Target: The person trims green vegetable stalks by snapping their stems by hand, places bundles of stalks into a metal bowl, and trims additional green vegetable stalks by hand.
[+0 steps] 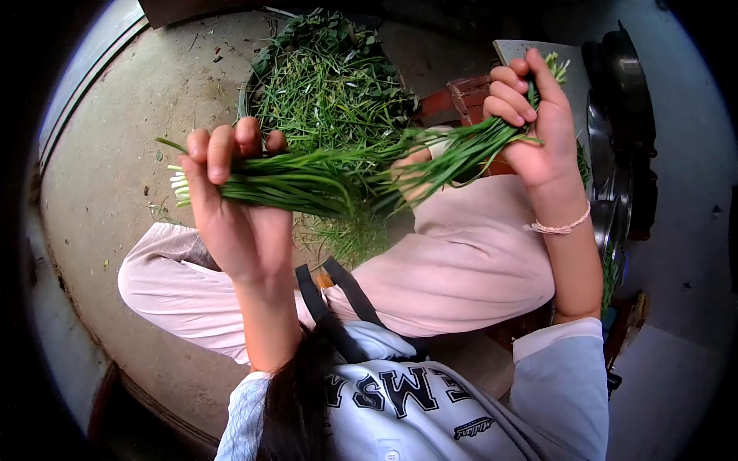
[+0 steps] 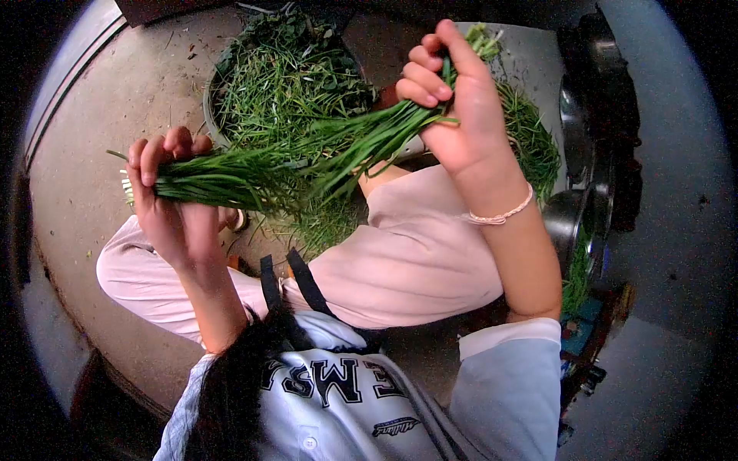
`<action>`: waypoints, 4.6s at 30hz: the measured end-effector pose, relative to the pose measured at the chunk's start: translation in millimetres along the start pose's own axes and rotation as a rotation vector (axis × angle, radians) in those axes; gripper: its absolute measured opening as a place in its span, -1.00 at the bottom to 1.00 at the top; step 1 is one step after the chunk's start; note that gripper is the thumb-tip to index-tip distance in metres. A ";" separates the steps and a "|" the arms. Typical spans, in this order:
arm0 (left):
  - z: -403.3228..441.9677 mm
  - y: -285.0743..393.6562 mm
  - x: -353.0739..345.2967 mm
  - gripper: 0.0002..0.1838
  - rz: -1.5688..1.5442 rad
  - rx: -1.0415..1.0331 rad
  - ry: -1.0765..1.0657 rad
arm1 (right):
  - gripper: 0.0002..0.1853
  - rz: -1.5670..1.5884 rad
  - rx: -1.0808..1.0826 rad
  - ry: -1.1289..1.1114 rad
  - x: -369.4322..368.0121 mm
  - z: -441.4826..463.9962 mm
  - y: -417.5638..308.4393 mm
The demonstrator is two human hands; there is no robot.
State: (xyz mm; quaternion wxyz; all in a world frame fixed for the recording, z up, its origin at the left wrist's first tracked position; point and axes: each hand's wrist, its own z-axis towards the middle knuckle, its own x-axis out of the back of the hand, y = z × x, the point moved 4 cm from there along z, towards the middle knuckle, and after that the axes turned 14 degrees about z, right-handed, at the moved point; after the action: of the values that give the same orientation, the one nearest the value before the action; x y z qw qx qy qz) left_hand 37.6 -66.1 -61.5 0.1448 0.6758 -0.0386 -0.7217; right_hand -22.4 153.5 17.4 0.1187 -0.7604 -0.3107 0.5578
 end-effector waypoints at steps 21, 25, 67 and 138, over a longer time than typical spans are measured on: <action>6.3 15.7 6.7 -0.67 -0.278 -0.024 -0.010 | -0.89 -0.186 -0.296 -0.043 -3.9 -5.2 22.7; 4.1 16.5 6.4 -0.68 -0.056 -0.049 -0.010 | -0.71 -0.237 -0.319 -0.092 -11.6 -10.9 30.8; -11.8 -27.1 -39.9 -0.91 1.295 0.174 -0.066 | -0.87 -0.789 -0.497 -0.115 -15.0 -37.7 77.3; -11.4 -11.5 -31.1 -0.88 1.294 -0.209 -0.120 | -0.87 -1.003 -0.173 -0.077 -37.4 -31.5 76.2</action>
State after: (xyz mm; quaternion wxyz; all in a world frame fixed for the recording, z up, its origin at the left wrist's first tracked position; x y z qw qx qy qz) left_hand 48.5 -45.4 -35.4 0.6120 0.4571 -0.3751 -0.5253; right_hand 25.7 76.8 17.2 0.2969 -0.5037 -0.6867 0.4321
